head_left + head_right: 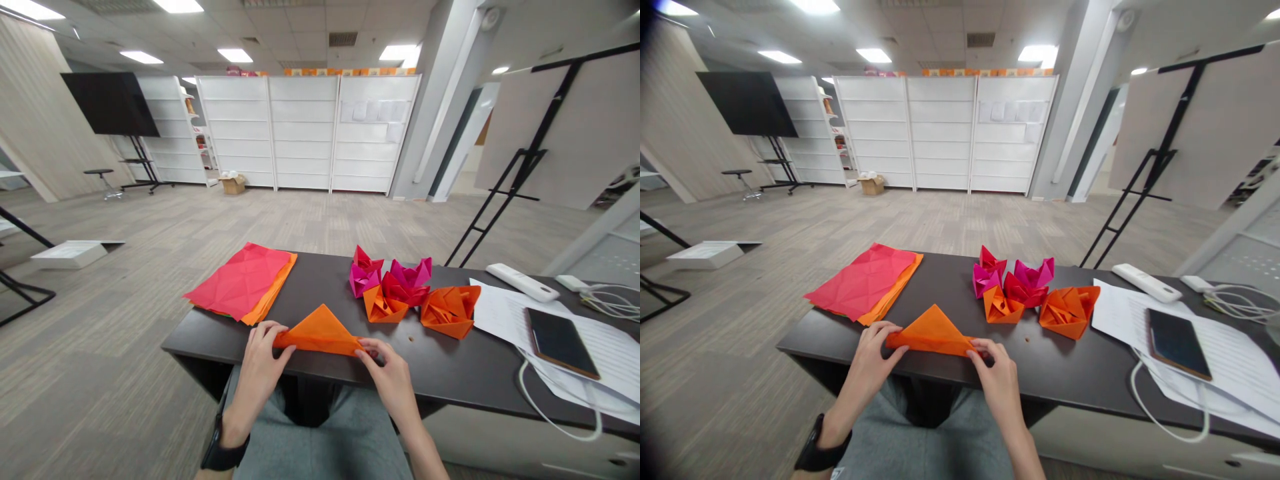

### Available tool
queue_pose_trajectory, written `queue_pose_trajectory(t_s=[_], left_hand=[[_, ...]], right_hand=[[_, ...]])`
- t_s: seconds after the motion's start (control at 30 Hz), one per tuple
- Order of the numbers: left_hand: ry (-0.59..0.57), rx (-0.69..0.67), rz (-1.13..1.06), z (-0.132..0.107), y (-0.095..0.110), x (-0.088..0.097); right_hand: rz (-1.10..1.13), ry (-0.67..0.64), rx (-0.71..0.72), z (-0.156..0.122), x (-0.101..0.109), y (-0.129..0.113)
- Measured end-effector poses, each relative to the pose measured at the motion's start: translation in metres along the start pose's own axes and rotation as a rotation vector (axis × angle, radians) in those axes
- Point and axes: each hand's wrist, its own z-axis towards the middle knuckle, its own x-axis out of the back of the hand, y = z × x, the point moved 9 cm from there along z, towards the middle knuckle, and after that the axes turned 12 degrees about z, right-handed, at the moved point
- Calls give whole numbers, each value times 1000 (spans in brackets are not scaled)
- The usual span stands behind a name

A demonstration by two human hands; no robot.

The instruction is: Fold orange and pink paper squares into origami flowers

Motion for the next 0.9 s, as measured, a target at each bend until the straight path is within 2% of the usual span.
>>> queue_pose_trajectory(t_s=[0.07, 0.13, 0.23, 0.43, 0.77, 0.9], left_hand=[[70, 21, 38, -1, -3, 2], [90, 20, 54, -3, -5, 0], [40, -2, -12, -4, -7, -8], [-18, 43, -142, -1, -14, -15], [-41, -24, -128, 6, -12, -11], [-61, -85, -114, 7, -12, -17]], right_hand=[[22, -10, -8, 5, -1, 4], [37, -11, -16, 7, 0, 8], [55, -16, -30, 8, 0, 11], [67, -42, -57, 7, -2, 12], [44, -64, -47, 8, 0, 17], [67, -84, -48, 7, -2, 21]])
